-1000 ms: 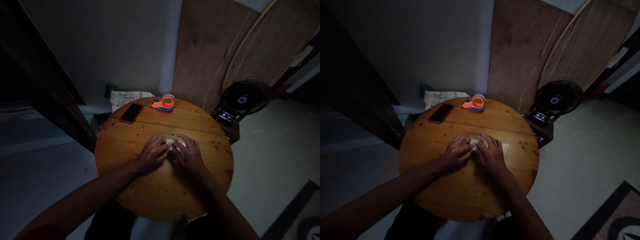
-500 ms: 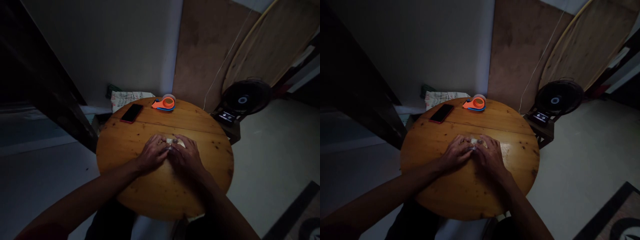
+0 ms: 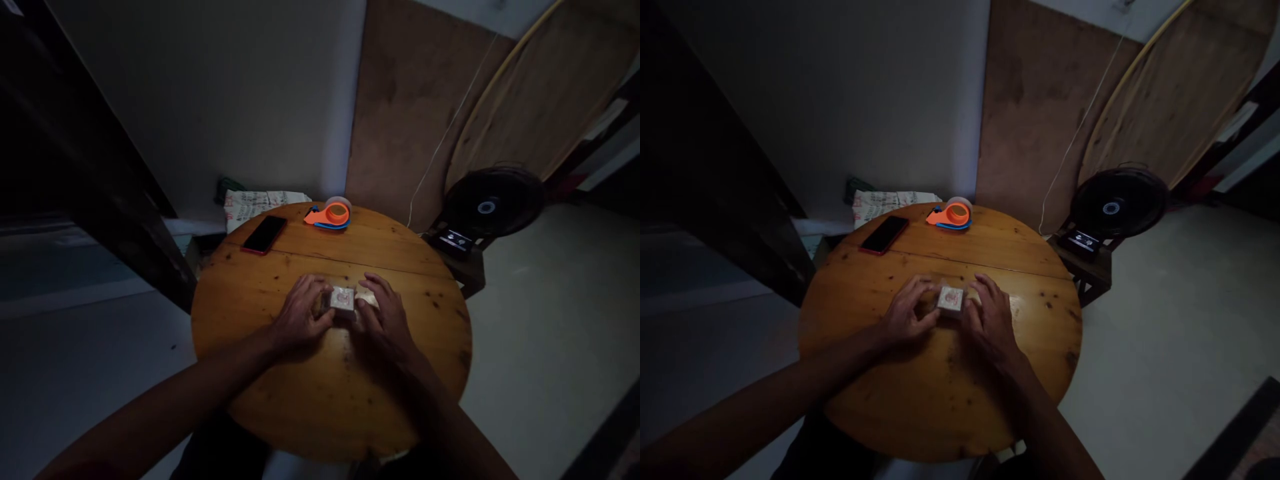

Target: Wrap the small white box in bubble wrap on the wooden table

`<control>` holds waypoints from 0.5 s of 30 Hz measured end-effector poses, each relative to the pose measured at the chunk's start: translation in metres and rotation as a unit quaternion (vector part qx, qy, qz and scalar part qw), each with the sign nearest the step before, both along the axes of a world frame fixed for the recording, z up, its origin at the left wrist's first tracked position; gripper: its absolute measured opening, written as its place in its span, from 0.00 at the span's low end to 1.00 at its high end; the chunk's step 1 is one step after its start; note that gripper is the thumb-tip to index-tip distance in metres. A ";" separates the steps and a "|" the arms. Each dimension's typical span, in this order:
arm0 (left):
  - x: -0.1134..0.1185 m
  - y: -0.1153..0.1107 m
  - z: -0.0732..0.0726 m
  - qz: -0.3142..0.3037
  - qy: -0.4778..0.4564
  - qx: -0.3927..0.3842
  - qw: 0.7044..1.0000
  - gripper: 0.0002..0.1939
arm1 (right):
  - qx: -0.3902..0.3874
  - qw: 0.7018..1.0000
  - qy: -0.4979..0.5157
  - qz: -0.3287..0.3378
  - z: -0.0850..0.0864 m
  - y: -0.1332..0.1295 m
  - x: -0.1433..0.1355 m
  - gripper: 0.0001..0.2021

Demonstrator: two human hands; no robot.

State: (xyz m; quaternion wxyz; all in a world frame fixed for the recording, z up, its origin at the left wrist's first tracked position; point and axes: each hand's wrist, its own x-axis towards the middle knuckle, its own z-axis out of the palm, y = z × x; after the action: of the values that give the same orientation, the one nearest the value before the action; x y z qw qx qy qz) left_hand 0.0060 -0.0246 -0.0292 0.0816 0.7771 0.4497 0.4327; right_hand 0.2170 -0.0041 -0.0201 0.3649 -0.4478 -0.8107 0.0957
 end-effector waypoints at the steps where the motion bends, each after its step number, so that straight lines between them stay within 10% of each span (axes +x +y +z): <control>1: 0.000 0.000 0.000 -0.001 -0.005 -0.007 1.000 0.17 | -0.002 1.000 -0.002 0.000 0.000 0.000 0.000 0.16; 15: 0.003 0.007 0.001 -0.059 -0.137 -0.251 0.956 0.47 | -0.152 0.985 0.024 0.076 0.002 0.004 -0.003 0.40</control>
State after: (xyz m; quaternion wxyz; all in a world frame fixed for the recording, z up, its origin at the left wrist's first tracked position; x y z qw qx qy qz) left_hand 0.0092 -0.0173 -0.0278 0.3606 0.6897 0.4819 0.4026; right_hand 0.2138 -0.0004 -0.0184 0.3035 -0.4331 -0.8093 0.2557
